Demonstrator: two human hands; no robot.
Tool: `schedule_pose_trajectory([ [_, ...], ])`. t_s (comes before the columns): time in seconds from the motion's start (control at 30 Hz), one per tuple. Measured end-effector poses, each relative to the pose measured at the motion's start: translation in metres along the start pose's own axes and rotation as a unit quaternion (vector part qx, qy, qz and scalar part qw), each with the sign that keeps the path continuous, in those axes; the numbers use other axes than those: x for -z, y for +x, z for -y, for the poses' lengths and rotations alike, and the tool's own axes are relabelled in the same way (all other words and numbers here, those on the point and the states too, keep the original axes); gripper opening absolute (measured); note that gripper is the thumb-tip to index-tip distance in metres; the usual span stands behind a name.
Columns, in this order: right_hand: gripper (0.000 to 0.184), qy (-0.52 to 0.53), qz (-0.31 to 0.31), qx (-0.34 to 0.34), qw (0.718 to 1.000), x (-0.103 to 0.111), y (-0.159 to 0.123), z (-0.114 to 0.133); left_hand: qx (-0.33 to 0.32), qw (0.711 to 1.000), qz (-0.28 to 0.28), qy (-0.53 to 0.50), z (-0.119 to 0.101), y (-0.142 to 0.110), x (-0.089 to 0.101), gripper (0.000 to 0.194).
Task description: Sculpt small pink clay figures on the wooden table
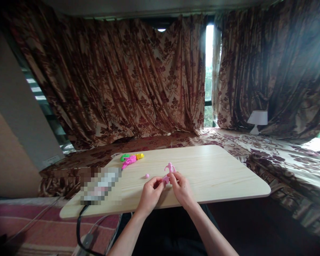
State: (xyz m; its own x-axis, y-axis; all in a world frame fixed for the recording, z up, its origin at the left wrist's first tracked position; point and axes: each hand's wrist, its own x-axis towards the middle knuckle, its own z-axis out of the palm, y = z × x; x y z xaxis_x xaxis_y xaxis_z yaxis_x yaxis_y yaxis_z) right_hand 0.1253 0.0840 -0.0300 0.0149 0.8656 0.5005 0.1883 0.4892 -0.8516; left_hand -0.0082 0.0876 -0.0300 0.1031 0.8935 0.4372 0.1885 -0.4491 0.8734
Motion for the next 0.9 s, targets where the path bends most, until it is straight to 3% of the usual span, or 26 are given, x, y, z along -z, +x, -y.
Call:
schedule_pose_trajectory([
  [0.17, 0.023, 0.009, 0.006, 0.008, 1.000, -0.0029, 0.0007, -0.0028, 0.012, 0.999, -0.013, -0.040, 0.0004, -0.0001, 0.0002, 0.019],
  [0.33, 0.021, 0.006, 0.002, 0.015, 1.000, -0.0047, 0.0003, -0.0064, -0.010, 0.999, -0.036, -0.008, 0.0016, -0.0004, -0.0005, 0.019],
  [0.8, 0.020, 0.007, 0.005, 0.018, 1.000, -0.0033, 0.0014, -0.0072, -0.012, 1.000, -0.005, -0.024, -0.0014, -0.0014, -0.0006, 0.017],
  [0.9, 0.024, -0.001, -0.005, 0.013, 1.000, -0.0021, 0.0007, -0.0045, -0.010, 1.000, -0.020, -0.020, -0.0010, -0.0009, -0.0003, 0.018],
])
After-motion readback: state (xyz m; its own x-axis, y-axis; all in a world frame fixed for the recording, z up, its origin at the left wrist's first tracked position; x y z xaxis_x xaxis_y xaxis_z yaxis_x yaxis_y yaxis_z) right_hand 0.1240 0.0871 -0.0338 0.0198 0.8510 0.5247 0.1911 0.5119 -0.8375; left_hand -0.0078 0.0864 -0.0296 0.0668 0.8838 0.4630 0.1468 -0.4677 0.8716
